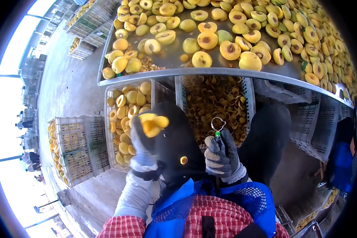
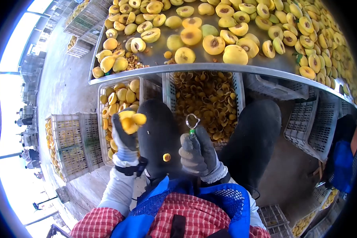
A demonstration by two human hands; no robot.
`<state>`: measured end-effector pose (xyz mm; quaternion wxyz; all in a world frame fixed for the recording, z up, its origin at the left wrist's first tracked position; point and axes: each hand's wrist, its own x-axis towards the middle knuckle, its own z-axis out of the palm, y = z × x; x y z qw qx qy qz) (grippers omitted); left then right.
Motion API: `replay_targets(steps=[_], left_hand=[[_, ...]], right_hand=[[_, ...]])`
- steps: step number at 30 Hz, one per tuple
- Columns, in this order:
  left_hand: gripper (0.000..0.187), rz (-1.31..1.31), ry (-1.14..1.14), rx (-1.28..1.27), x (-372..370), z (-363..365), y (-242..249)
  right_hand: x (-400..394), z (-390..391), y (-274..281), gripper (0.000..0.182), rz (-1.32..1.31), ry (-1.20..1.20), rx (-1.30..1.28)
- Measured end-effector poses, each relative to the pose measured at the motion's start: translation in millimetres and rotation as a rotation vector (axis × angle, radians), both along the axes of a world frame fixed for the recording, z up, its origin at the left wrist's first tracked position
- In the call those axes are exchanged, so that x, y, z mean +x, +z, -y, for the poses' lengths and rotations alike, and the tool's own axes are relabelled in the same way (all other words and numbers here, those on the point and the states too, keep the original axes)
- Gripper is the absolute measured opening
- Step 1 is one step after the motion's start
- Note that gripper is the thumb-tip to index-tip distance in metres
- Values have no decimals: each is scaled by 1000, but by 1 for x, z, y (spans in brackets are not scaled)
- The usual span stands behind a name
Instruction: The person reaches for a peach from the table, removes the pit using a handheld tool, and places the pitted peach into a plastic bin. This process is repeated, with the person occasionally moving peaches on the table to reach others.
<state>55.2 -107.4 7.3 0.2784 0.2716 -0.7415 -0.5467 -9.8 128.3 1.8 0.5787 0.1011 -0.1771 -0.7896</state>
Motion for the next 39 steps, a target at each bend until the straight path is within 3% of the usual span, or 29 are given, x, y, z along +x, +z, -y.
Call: replay_targets(steps=[2,3,4,5,7,9,11,13,15,16,17,19,21,23,25,26,29,30,31,32,35,37,39], left_hand=[[31,77,89,-162,33,77,-22],[42,628,134,-243,40,96,-5],[48,968,29,-524,59,126,-19],[52,1082,-12,-601,60,131,-16],[53,1118,-45,-835,52,140,-16],[54,1239,32,-834,4,133,6],[51,903,124,-1129,-39,136,9],[53,659,96,-1219,-98,129,18],[54,431,-49,-996,-163,117,32],[55,463,-92,-968,-194,120,26],[61,321,-225,-1010,-221,143,4],[68,642,-261,-907,-264,150,-8],[62,625,-360,-936,-275,140,3],[53,509,-355,-726,-264,123,6],[46,287,-420,-426,-230,91,9],[40,237,-447,-217,-209,64,15],[29,97,-416,470,-157,-27,35],[28,154,-438,451,-146,-44,39],[27,202,-462,426,-137,-56,40],[28,150,-462,576,-128,-65,37],[28,46,-346,686,-110,-81,28],[26,65,-330,543,-102,-86,30],[25,67,-318,455,-95,-89,32]], right_hand=[[-3,-4,-4,55,-43,3,22],[-4,-4,-6,55,-75,-3,31],[-6,-4,-8,56,-107,-12,40],[-8,-4,-10,56,-106,-5,68],[-12,-3,-13,56,-98,17,127],[-19,-2,-8,55,-120,17,235],[-25,0,-5,53,-139,22,331],[-30,2,-12,53,-184,9,391],[-35,4,-16,53,-189,2,469],[-37,5,-19,53,-182,4,501],[-39,5,-21,53,-176,8,534],[-43,6,-24,52,-163,10,598],[-49,6,-18,51,-208,10,728],[-53,9,-8,47,-299,-4,866],[-58,13,3,42,-439,-34,1022],[-62,13,9,31,-451,-112,927],[-67,22,33,22,-757,-109,1033],[-64,24,25,16,-1086,-123,1207],[-56,27,17,16,-1097,-273,1243],[-48,33,10,17,-1108,-425,1271],[-33,31,8,17,-1252,-507,1377],[-33,23,15,19,-1475,-404,1462],[-23,26,16,20,-1349,-404,1392]])
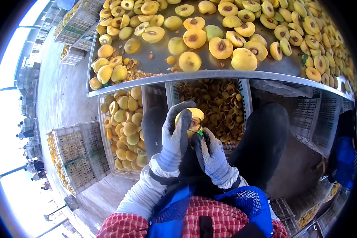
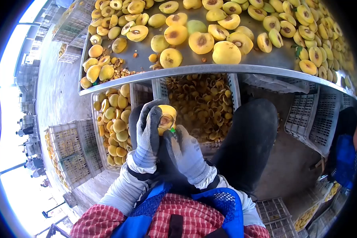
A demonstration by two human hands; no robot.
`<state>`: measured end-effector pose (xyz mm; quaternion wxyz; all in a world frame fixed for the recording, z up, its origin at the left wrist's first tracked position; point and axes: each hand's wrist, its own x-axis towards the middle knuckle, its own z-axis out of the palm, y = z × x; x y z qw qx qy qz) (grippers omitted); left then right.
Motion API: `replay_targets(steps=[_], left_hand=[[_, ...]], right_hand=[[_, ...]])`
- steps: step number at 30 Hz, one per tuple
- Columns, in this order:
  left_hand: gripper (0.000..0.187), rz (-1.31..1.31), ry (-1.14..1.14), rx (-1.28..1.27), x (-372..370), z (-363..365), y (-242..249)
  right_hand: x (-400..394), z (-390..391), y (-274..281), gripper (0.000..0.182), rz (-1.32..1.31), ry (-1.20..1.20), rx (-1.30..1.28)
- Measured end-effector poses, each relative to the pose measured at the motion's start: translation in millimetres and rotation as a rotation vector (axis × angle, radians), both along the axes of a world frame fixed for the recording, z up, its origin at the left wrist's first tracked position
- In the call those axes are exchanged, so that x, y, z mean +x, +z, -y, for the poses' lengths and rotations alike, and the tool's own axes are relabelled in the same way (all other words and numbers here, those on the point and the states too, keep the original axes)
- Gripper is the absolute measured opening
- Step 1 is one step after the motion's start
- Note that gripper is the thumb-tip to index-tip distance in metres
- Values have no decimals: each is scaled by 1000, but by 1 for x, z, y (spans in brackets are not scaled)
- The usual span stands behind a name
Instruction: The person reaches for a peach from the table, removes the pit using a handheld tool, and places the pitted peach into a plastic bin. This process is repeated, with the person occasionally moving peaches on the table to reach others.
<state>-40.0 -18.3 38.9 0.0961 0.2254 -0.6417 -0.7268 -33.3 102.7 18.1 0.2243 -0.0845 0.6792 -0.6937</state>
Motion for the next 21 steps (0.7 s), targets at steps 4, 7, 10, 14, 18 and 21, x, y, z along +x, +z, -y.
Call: replay_targets(steps=[4,7,10,14,18,21], left_hand=[[24,-61,28,-73,14,-4,-4],[26,-98,-2,-23,22,-8,-2],[31,-126,-80,76,27,-8,-1],[37,-132,-304,145,29,1,-3],[41,-36,-159,350,40,-3,-19],[36,50,-135,173,47,2,-20]], right_hand=[[22,1,-12,33,79,38,-162],[35,3,-18,33,-189,-63,-137],[23,-11,25,38,615,169,-338],[28,-24,5,50,1075,441,-795],[34,-17,-5,58,1390,452,-1191],[40,-14,-4,56,1414,548,-1368]])
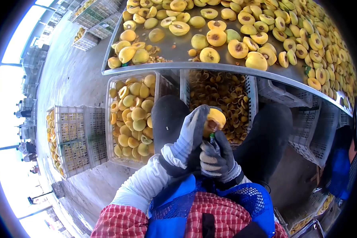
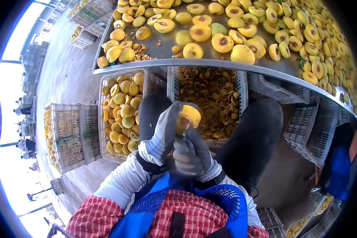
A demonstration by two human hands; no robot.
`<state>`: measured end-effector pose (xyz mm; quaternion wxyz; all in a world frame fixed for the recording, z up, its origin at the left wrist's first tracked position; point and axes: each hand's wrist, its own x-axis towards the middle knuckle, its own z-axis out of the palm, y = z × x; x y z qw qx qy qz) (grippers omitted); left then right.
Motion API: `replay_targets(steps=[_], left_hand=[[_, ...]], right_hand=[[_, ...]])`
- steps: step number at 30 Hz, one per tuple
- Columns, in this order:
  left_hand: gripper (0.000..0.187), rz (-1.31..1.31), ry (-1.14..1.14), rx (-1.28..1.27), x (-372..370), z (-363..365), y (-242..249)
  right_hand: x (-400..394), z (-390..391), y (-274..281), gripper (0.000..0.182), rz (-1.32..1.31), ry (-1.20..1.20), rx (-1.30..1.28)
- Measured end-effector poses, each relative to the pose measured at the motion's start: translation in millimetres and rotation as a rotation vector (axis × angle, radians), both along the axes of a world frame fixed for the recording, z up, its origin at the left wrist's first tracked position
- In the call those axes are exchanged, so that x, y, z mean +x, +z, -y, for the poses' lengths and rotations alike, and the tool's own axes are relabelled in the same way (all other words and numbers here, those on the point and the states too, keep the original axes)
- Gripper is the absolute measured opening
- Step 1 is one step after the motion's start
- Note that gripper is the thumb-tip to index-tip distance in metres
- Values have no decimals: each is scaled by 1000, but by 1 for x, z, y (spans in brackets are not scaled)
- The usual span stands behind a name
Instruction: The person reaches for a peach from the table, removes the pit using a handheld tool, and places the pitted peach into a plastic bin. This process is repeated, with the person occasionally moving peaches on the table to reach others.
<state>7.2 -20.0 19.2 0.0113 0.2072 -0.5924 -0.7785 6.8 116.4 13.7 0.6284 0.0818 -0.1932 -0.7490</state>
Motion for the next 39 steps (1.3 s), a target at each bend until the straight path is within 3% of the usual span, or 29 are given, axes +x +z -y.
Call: replay_targets(steps=[3,6,7,9,10,11,13,14,17,18,19,20,21,23,25,26,27,29,31,32,33,34,35,36,38,39], left_hand=[[35,61,171,98,19,11,-15],[36,58,382,313,37,25,-19],[33,-38,334,308,44,30,-5],[27,-44,403,51,52,29,-17],[25,-104,381,-128,58,21,-14],[23,-160,373,-309,63,14,-7],[30,-69,232,-490,68,14,8],[31,-176,210,-776,69,17,8],[29,-67,258,-502,83,28,4],[26,-22,390,-354,92,37,0],[25,10,540,-429,100,55,-6],[26,9,757,-200,112,79,-24],[27,68,874,-328,127,110,-36],[41,179,860,-997,170,175,-82],[57,631,408,-1404,211,208,-129],[68,845,207,-1397,225,223,-154],[62,867,168,-1399,211,220,-139],[55,578,322,-1480,164,217,-100],[38,183,476,-1400,90,195,-54],[36,23,470,-1227,50,182,-34],[34,-19,412,-1034,8,163,-12],[33,-78,222,-1181,-30,158,2],[34,-86,82,-1171,-67,143,22],[40,60,-38,-1289,-104,132,35],[55,71,-121,-1437,-176,127,29],[65,175,-296,-1485,-206,122,33]], right_hand=[[-7,0,17,53,-84,-168,-161],[-17,-3,-1,53,-22,-222,73],[-18,-4,-9,38,-260,-223,329],[-3,23,-7,18,-921,-436,1114],[1,24,-25,16,-1343,-411,1184],[0,32,5,17,-1583,-420,1349],[-2,34,-3,12,-1550,-388,1368],[-1,34,-4,11,-1598,-400,1350],[5,35,4,10,-1599,-464,1359],[3,36,-2,10,-1367,-454,1411],[-4,25,-23,10,-1235,-452,1430],[-11,19,-18,10,-1136,-400,1451],[-17,14,-12,10,-1036,-352,1470],[-23,10,-15,10,-1002,-357,1456],[-21,14,-10,10,-937,-371,1392],[-21,14,-12,10,-976,-344,1355],[-19,14,-11,10,-930,-348,1300],[-23,12,12,12,-945,-255,1221],[-25,5,10,17,-807,-317,980],[-27,6,8,22,-764,-285,1023],[-29,8,3,27,-717,-254,1060],[-32,12,-6,32,-637,-207,1132],[-36,16,-7,34,-649,-209,1218],[-39,16,-8,34,-670,-238,1197],[-45,13,-9,34,-678,-270,1171],[-48,11,-9,35,-668,-277,1167]])
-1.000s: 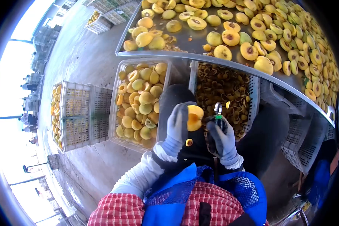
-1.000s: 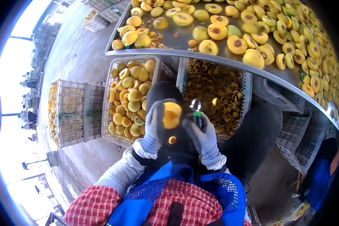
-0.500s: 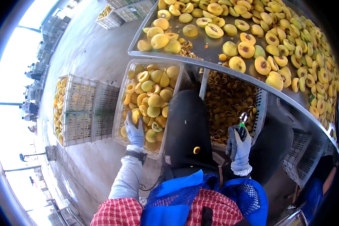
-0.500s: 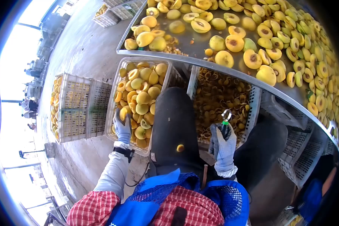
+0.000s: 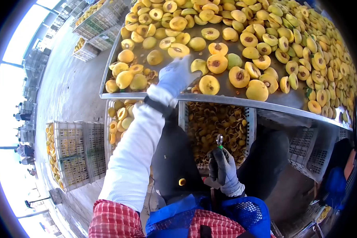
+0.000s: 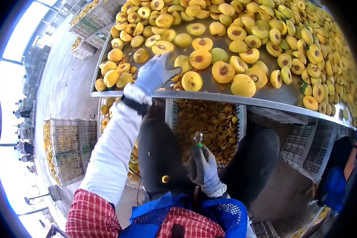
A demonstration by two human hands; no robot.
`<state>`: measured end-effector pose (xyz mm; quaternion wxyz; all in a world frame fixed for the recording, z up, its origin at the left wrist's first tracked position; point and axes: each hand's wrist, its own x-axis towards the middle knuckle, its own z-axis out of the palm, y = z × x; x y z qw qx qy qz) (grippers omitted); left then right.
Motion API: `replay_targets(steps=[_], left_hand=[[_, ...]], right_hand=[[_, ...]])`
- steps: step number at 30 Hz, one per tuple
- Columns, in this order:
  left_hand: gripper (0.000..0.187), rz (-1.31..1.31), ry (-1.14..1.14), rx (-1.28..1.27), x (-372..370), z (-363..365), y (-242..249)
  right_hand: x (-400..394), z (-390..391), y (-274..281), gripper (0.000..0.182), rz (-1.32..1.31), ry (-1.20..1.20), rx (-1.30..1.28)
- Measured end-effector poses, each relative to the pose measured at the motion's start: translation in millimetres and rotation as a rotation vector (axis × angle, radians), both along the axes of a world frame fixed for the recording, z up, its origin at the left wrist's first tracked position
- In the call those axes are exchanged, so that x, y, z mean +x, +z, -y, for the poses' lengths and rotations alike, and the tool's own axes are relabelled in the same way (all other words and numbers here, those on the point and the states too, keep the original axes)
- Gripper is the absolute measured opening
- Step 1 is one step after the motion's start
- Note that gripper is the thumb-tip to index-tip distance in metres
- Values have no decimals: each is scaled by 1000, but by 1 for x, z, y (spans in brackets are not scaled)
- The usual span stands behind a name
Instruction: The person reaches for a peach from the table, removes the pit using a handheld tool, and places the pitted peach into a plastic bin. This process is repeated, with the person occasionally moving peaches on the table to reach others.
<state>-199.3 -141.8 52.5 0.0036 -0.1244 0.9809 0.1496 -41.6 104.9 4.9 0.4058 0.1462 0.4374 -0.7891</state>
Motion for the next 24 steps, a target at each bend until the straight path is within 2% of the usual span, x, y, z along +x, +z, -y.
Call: replay_targets(steps=[1,2,4,5,8,9,12,14,15,18,19,22,23,24], left_hand=[[73,208,-109,-58,-24,-4,-1],[77,269,-188,-188,-41,-8,-17],[80,354,-308,-270,-60,-6,-28],[84,375,-310,-230,-65,0,-29],[77,333,-288,-175,-58,11,-28],[72,254,-221,-86,-49,13,-30],[61,67,-29,987,-11,8,-21],[55,51,11,1212,40,-37,24],[56,95,4,1367,62,-48,24],[66,90,50,1800,109,-90,16],[71,62,83,1941,120,-104,13],[72,-143,174,2023,140,-125,6],[61,-215,163,2015,146,-129,4],[56,-244,161,1872,151,-133,4]], right_hand=[[-4,-3,0,35,5,-10,-8],[-8,-7,-3,35,-5,-12,2],[-13,-13,-11,35,-18,-15,15],[-16,-16,-10,35,-30,-19,-5],[-22,-22,-11,36,7,-46,-38],[-22,-24,-11,36,14,-47,-48],[-23,-26,1,36,48,-102,-51],[-26,-27,18,27,-48,-112,-158],[-26,-26,24,22,-96,-111,-211],[-21,-16,35,19,-327,-39,-33],[-24,-14,34,19,-660,13,172],[-3,-9,15,23,-811,-127,197],[-1,-12,24,25,-843,-109,255],[2,-12,24,25,-871,-104,283]])
